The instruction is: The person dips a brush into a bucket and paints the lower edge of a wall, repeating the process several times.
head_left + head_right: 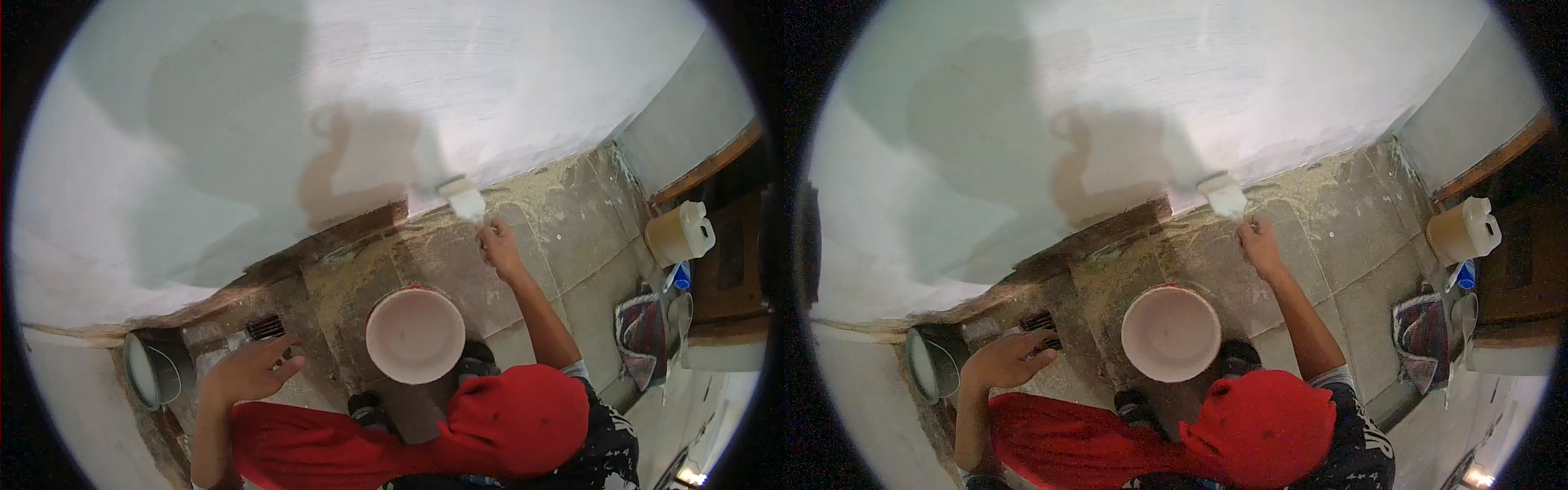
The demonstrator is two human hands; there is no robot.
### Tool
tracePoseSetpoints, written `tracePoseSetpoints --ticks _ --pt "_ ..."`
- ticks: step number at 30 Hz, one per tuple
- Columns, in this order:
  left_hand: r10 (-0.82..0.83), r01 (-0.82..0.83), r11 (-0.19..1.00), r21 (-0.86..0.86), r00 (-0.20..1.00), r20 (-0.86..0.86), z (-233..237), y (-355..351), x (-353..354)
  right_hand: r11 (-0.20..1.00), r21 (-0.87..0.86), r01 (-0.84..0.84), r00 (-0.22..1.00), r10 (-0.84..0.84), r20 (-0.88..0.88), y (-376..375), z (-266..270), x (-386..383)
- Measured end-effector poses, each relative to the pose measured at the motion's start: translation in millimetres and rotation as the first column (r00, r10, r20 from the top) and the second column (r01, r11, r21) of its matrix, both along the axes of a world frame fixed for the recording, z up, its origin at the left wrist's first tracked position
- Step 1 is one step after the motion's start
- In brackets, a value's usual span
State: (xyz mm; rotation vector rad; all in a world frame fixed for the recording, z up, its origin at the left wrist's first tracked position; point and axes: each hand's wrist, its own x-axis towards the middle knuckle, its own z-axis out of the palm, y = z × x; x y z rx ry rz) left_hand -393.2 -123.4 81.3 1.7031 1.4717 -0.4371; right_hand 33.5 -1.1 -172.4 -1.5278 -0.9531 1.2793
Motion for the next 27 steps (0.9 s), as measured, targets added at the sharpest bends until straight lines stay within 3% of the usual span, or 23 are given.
tracePoseSetpoints --ticks 1,5,8,10,13,27 --pt "0.013 -0.013 1.0 -0.014 1.0 0.01 1 1 2 0.998 -0.06 -0.026 0.996 0.031 0.081 -1 -9 0" --pt "-0.017 0.017 1.0 -0.016 1.0 -0.009 -3 0 -2 0.985 -0.159 -0.061 0.989 0.081 0.127 3 -35 -14" --pt "-0.01 0.01 1.0 -0.027 1.0 -0.01 0 0 -1 0.96 -0.255 -0.114 0.988 0.137 0.076 10 -29 -31" --pt "0.008 -0.008 1.0 -0.003 1.0 0.005 1 -1 0 0.909 -0.382 -0.165 0.947 0.254 0.195 12 -11 -42" --pt "-0.002 0.0 0.999 -0.048 0.999 -0.044 -2 0 -4 0.949 -0.303 -0.085 0.967 0.151 0.204 15 -38 -57" --pt "0.004 -0.005 1.0 -0.017 1.0 -0.029 -8 -3 -14 0.947 -0.312 -0.071 0.968 0.141 0.21 23 -38 -73"
